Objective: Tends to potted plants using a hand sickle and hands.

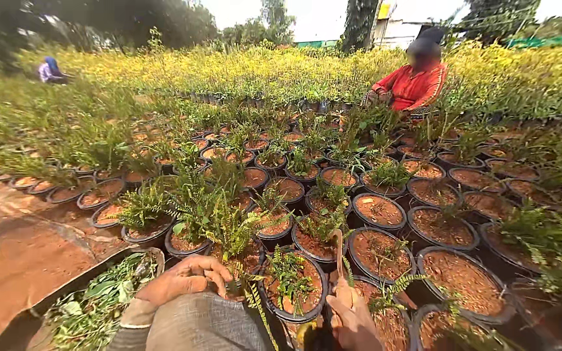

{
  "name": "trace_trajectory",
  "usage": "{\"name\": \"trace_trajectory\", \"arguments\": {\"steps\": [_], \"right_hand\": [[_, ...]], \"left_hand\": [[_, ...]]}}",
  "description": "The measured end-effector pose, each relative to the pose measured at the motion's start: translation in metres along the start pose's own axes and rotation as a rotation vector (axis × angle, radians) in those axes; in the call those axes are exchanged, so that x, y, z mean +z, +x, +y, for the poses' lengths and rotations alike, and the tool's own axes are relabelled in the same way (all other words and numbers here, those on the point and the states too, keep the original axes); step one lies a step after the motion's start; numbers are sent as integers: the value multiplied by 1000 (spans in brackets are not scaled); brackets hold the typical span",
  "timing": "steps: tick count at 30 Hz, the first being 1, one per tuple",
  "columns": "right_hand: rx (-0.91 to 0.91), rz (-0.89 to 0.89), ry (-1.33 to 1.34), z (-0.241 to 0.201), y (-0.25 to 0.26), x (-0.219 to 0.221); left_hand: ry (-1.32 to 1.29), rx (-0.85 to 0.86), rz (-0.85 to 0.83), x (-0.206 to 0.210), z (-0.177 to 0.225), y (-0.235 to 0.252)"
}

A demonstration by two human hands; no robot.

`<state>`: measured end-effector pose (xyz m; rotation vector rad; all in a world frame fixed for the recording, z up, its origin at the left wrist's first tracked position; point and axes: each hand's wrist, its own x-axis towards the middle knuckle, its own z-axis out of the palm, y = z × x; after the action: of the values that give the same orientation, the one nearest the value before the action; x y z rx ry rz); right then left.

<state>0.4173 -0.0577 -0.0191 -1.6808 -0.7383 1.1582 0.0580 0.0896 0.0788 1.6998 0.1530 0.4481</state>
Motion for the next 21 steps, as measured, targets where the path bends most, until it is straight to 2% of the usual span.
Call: {"name": "trace_trajectory", "arguments": {"steps": [7,11,13,18,21], "right_hand": [[-578,314,389,-80,-35,-13],[-756,418,486,-94,-38,-28],[-780,440,503,-87,-36,-29],[-660,462,462,-65,-40,-24],[-660,462,457,-62,-42,-25]], "left_hand": [[33,-54,-14,7,9,24],[79,-51,-31,7,9,39],[95,-49,-42,6,9,44],[77,-57,-60,8,10,57],[57,-56,-90,10,14,64]]}}
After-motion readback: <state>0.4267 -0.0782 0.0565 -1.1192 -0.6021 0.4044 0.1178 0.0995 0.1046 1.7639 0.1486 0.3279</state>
